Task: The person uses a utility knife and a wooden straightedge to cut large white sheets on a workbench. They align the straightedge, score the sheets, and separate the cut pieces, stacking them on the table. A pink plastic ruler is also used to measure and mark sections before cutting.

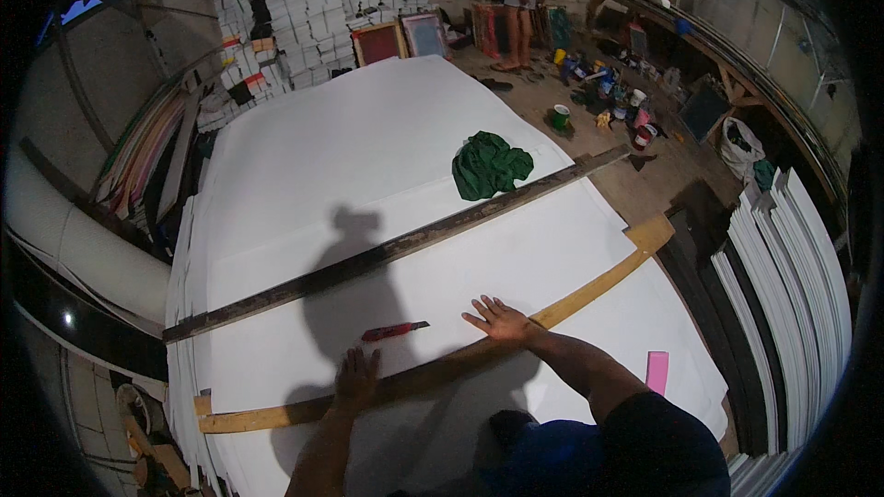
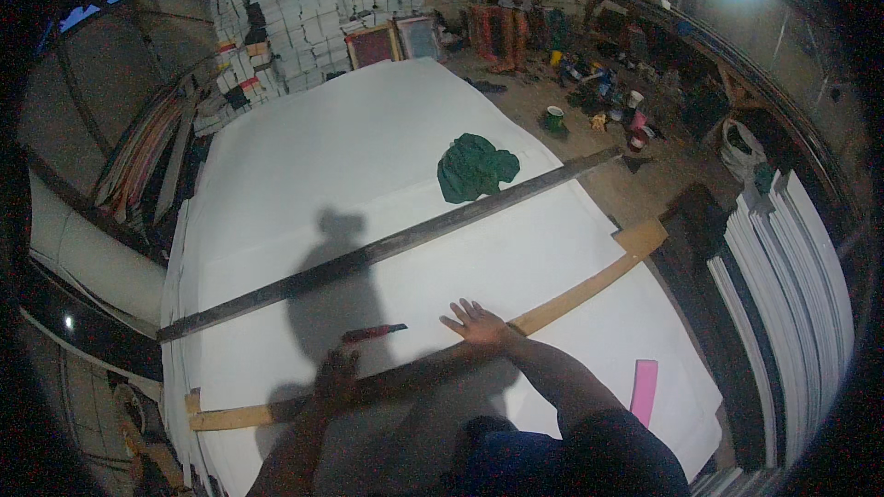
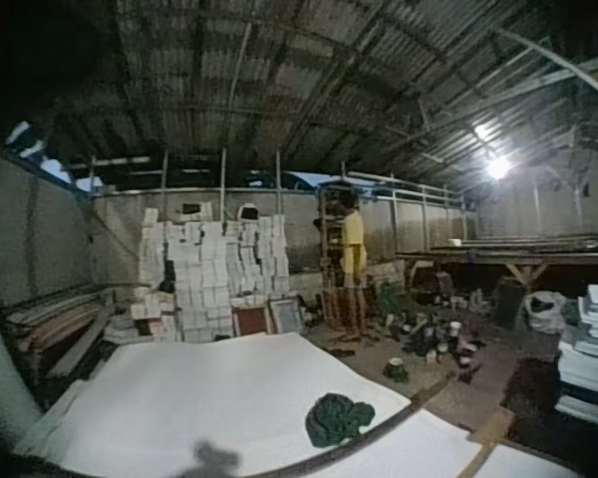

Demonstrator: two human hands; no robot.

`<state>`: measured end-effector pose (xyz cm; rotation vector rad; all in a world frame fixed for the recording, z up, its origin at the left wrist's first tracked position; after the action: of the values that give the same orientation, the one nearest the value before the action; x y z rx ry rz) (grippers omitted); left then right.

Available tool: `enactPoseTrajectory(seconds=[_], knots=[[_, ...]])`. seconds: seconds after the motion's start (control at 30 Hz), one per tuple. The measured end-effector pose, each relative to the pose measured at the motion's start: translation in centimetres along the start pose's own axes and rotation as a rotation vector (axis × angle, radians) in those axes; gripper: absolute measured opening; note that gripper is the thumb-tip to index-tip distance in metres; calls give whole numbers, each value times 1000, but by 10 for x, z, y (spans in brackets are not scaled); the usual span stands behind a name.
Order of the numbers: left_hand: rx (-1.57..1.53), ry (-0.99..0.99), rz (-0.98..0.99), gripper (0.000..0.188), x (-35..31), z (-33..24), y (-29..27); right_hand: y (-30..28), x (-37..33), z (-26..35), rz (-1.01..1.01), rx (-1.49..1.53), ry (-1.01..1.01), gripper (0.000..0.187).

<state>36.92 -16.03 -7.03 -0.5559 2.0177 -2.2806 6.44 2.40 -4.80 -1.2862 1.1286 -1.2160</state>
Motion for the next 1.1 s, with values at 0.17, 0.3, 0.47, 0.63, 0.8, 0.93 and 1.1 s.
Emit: enactPoseTrajectory(seconds=[0.17,0.3,0.47,0.63,0.8,0.93,1.1], knots=[[106,49,5,57,-7,12,10,7,9,3,13,-93,23,64],[-9,29,73,55,-7,-8,-3,3,-13,9,59,-99,33,67],[14,133,-37,53,-23,-42,-38,-8,-49,30,-41,47,85,76],[-90,32,112,60,-33,-23,-44,-36,-31,43,-1,144,233,75],[-143,27,159,63,-50,-30,-51,-24,-38,51,25,152,207,64],[-139,-3,238,59,-59,-40,-48,-40,-43,60,57,190,164,66],[-197,-54,162,56,-55,-36,-46,-57,39,7,-159,281,200,87]])
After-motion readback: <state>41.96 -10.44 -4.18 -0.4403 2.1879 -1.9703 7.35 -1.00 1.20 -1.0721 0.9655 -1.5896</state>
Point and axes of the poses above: each hand's wrist, its own x-axis towards the middle knuckle, its own y-axis out of the palm, z = x × y, the point moved 9 cm from there along x, towards the middle knuckle, and after that the axes turned 7 degrees about -z, right-handed, at the moved point
